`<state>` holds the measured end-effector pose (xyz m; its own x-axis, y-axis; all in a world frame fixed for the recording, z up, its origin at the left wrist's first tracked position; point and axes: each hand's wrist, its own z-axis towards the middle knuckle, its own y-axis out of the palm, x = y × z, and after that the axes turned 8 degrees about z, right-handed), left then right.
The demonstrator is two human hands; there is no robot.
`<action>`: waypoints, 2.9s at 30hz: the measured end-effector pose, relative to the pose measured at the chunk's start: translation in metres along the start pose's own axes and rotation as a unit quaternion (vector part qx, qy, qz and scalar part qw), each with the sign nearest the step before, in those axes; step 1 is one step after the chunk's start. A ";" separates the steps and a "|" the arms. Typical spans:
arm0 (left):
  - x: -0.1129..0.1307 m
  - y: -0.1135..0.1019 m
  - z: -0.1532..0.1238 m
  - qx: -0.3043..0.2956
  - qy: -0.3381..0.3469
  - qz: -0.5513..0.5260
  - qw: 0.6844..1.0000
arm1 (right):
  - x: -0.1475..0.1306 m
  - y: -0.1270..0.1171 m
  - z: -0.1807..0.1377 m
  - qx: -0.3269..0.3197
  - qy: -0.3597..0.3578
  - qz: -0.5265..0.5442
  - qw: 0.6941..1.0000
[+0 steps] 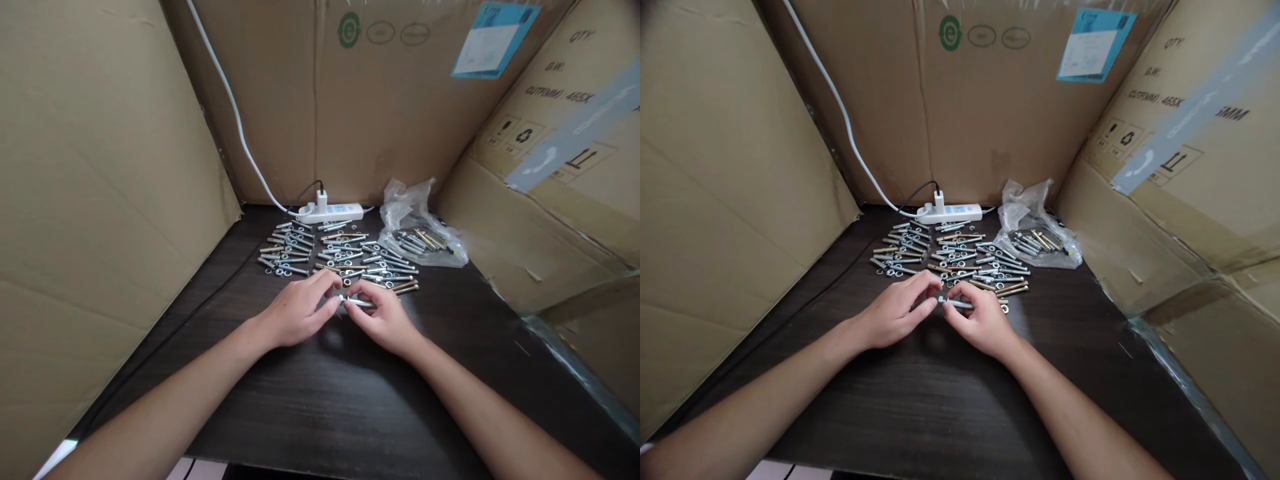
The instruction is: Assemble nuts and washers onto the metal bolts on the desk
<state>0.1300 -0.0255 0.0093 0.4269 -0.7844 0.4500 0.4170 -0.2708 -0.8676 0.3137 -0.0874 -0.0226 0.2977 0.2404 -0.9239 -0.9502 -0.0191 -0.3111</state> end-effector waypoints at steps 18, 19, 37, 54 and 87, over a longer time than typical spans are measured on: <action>-0.001 0.001 0.001 -0.010 0.000 0.011 1.000 | 0.002 0.000 0.001 0.002 -0.003 -0.004 1.000; -0.002 0.002 0.001 -0.017 -0.002 0.011 1.000 | 0.002 0.000 0.001 0.001 -0.002 -0.004 1.000; -0.002 0.003 0.001 -0.018 -0.003 0.001 1.000 | -0.001 -0.001 0.000 -0.002 0.014 -0.001 1.000; -0.002 0.004 0.001 -0.015 0.003 0.003 1.000 | -0.003 -0.003 0.000 -0.007 0.012 0.015 1.000; 0.000 0.006 0.001 0.002 0.026 -0.001 1.000 | -0.003 -0.003 0.001 -0.015 0.007 0.017 1.000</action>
<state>0.1327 -0.0265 0.0045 0.3836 -0.8116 0.4406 0.4218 -0.2705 -0.8654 0.3152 -0.0871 -0.0184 0.2666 0.2258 -0.9370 -0.9568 -0.0553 -0.2856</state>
